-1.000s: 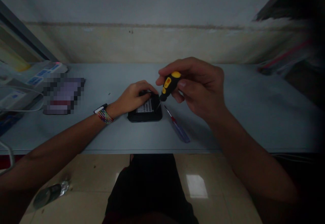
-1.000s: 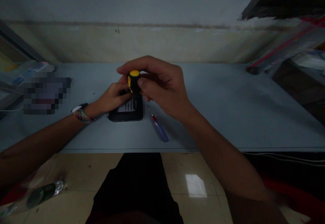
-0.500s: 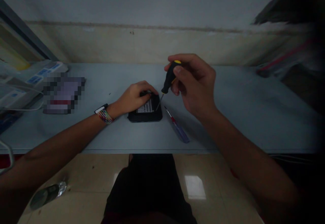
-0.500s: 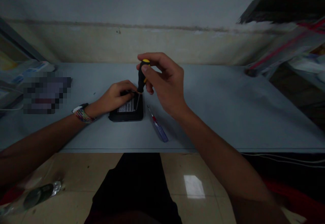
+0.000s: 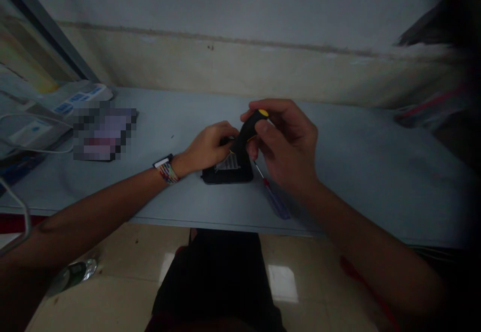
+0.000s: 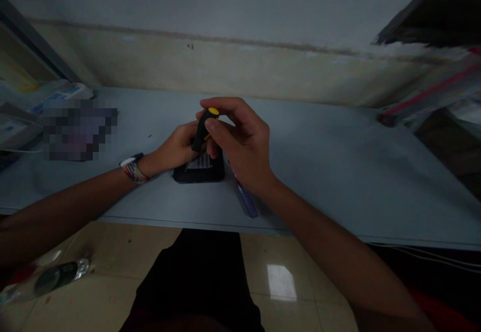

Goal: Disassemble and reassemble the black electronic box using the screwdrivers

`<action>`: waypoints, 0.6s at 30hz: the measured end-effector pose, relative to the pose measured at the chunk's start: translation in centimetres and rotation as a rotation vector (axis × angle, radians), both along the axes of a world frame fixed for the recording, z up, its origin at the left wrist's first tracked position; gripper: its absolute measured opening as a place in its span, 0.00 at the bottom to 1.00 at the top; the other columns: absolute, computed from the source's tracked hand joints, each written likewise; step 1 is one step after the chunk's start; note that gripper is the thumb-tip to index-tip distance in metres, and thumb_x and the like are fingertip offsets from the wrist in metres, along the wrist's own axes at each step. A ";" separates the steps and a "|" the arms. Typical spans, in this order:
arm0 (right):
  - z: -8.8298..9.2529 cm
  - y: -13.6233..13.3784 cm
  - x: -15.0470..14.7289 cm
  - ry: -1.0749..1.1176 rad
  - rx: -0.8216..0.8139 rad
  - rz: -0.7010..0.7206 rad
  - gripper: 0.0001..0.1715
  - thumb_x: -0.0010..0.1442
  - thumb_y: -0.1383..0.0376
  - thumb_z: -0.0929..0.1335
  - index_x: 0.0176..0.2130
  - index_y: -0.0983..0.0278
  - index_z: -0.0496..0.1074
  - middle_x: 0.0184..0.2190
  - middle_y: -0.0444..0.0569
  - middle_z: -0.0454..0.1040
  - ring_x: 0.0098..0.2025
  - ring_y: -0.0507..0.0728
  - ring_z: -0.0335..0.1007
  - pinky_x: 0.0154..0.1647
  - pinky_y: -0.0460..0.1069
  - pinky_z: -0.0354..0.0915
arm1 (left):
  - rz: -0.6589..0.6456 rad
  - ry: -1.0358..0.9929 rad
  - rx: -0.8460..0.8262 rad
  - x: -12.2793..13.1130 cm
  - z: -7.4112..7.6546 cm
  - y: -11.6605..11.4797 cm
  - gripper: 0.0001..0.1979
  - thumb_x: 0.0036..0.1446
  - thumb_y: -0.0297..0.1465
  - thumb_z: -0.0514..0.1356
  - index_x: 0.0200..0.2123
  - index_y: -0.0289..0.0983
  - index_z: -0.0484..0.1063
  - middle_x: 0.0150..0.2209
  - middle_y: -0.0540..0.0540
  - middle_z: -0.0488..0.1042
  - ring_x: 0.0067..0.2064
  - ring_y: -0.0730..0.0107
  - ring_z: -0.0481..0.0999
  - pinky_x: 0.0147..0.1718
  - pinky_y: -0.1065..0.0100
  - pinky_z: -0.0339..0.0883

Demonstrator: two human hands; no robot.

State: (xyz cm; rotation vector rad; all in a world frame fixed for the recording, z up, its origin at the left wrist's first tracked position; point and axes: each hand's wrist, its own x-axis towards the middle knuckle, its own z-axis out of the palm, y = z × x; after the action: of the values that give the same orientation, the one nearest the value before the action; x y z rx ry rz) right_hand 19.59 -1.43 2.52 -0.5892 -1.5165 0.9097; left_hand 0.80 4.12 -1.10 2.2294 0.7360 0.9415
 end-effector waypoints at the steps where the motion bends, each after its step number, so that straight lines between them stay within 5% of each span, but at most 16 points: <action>1: 0.0 0.1 0.0 0.004 0.005 -0.001 0.13 0.75 0.54 0.73 0.56 0.53 0.77 0.51 0.48 0.80 0.27 0.50 0.71 0.25 0.49 0.74 | 0.000 0.001 0.001 0.0 0.0 0.0 0.07 0.65 0.27 0.60 0.38 0.37 0.79 0.40 0.44 0.81 0.42 0.65 0.80 0.45 0.63 0.71; 12: 0.3 -0.3 -0.5 -0.040 -0.020 0.005 0.11 0.73 0.57 0.74 0.55 0.53 0.79 0.45 0.47 0.80 0.28 0.51 0.72 0.23 0.48 0.73 | -0.019 -0.045 -0.056 0.1 0.0 -0.4 0.07 0.67 0.30 0.60 0.37 0.38 0.77 0.36 0.45 0.80 0.41 0.65 0.81 0.44 0.64 0.75; 18: 2.4 -0.8 -1.8 -0.104 0.157 0.071 0.05 0.70 0.61 0.77 0.47 0.54 0.85 0.42 0.46 0.80 0.32 0.51 0.74 0.26 0.48 0.70 | 0.002 -0.056 -0.052 0.0 -0.2 -0.3 0.10 0.67 0.39 0.67 0.40 0.39 0.76 0.41 0.44 0.83 0.45 0.62 0.82 0.43 0.64 0.76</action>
State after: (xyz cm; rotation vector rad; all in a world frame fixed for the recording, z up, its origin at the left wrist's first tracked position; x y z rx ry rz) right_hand 17.75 -2.25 4.94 -0.4768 -1.6943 0.8152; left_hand 0.80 3.87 -1.29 2.1490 0.7293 0.9715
